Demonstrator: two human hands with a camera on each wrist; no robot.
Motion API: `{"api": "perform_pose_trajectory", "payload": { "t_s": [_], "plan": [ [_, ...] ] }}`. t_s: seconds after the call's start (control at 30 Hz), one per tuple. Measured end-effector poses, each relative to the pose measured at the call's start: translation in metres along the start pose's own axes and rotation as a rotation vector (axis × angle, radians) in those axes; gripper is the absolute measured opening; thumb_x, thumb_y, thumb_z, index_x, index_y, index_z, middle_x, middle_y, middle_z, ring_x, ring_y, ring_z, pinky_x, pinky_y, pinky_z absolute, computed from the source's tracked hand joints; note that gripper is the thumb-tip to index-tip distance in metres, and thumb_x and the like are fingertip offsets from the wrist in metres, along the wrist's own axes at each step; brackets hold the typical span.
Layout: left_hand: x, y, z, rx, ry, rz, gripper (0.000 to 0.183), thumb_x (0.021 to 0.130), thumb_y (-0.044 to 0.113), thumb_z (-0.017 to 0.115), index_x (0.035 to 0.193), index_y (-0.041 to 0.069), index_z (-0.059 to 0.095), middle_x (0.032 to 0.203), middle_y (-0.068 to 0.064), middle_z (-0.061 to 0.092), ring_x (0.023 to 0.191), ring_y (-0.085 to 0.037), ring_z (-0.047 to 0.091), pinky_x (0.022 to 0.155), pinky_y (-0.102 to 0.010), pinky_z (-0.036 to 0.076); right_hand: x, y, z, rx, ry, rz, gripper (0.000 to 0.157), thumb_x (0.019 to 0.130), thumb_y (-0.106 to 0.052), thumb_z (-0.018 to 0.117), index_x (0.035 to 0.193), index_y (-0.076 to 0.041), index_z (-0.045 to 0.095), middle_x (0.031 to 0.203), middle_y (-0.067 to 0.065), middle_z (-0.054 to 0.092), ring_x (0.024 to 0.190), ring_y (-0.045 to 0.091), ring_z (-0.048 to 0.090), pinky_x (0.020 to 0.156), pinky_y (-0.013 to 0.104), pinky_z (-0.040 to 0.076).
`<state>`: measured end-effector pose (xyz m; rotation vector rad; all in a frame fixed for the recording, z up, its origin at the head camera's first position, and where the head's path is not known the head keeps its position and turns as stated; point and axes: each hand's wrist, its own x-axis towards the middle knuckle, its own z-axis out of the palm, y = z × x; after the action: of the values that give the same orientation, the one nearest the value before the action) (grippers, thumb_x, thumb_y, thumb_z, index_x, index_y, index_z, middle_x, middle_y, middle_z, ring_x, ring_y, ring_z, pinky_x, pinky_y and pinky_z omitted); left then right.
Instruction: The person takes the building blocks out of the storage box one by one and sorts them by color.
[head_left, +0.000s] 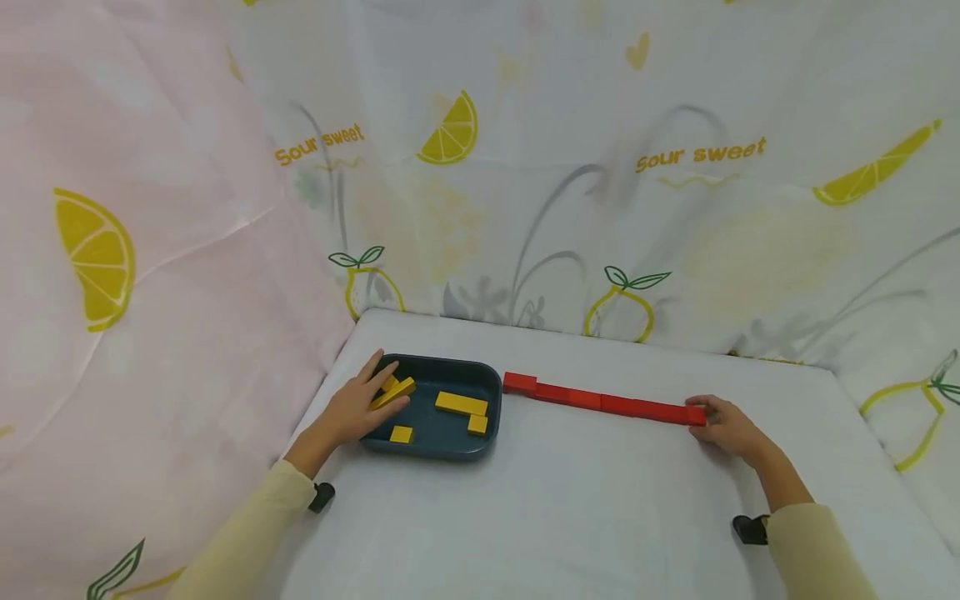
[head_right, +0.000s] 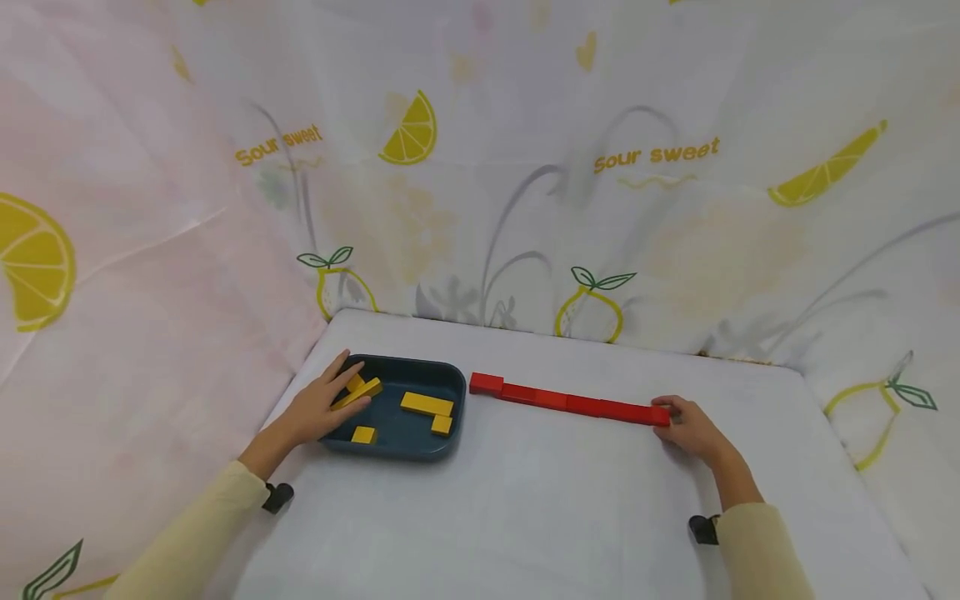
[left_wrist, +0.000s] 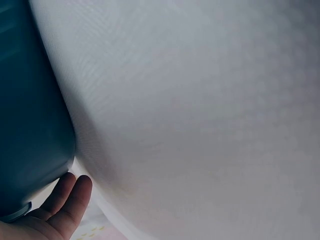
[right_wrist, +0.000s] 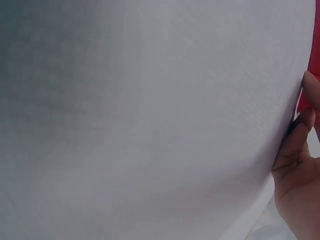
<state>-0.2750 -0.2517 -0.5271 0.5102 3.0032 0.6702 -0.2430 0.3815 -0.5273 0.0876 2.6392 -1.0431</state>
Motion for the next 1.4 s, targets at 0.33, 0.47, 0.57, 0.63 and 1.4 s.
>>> {"api": "perform_pose_trajectory", "payload": {
  "t_s": [0.33, 0.47, 0.57, 0.63, 1.4],
  "plan": [
    [0.004, 0.004, -0.006, 0.005, 0.005, -0.006, 0.081, 0.094, 0.063, 0.052, 0.156, 0.015, 0.031, 0.167, -0.015, 0.010, 0.133, -0.049, 0.045, 0.103, -0.067, 0.039, 0.003, -0.006, -0.007, 0.070, -0.034, 0.048, 0.080, 0.087, -0.026, 0.074, 0.149, 0.000, 0.031, 0.136, 0.032, 0.037, 0.121, 0.046, 0.038, 0.092, 0.055, 0.046],
    [0.003, 0.005, -0.006, -0.004, -0.002, -0.010, 0.081, 0.094, 0.062, 0.052, 0.156, 0.015, 0.031, 0.167, -0.015, 0.009, 0.134, -0.049, 0.044, 0.104, -0.066, 0.038, 0.002, -0.004, -0.007, 0.089, -0.040, 0.054, 0.086, 0.086, -0.031, 0.075, 0.150, -0.001, 0.027, 0.138, 0.032, 0.035, 0.123, 0.046, 0.037, 0.095, 0.057, 0.043],
    [0.002, 0.005, -0.005, -0.002, -0.006, -0.013, 0.081, 0.094, 0.062, 0.052, 0.156, 0.015, 0.031, 0.167, -0.015, 0.009, 0.133, -0.050, 0.044, 0.104, -0.067, 0.039, 0.002, -0.001, -0.004, 0.098, -0.043, 0.061, 0.089, 0.086, -0.034, 0.075, 0.152, -0.001, 0.025, 0.138, 0.032, 0.035, 0.124, 0.046, 0.036, 0.096, 0.059, 0.042],
    [0.001, 0.004, -0.003, -0.004, -0.011, -0.014, 0.081, 0.094, 0.062, 0.053, 0.156, 0.015, 0.031, 0.167, -0.015, 0.009, 0.133, -0.050, 0.044, 0.103, -0.067, 0.039, 0.000, 0.000, -0.003, 0.098, -0.045, 0.070, 0.090, 0.086, -0.035, 0.075, 0.152, -0.001, 0.024, 0.139, 0.032, 0.035, 0.125, 0.047, 0.036, 0.096, 0.059, 0.042],
    [-0.015, 0.002, 0.008, -0.005, 0.008, -0.014, 0.079, 0.093, 0.063, 0.053, 0.155, 0.017, 0.034, 0.166, -0.014, 0.014, 0.134, -0.047, 0.046, 0.104, -0.065, 0.040, -0.010, 0.002, -0.001, 0.062, -0.041, 0.093, 0.092, 0.090, -0.045, 0.068, 0.151, 0.004, 0.019, 0.128, 0.031, 0.044, 0.107, 0.033, 0.051, 0.082, 0.036, 0.049]
  ]
}}
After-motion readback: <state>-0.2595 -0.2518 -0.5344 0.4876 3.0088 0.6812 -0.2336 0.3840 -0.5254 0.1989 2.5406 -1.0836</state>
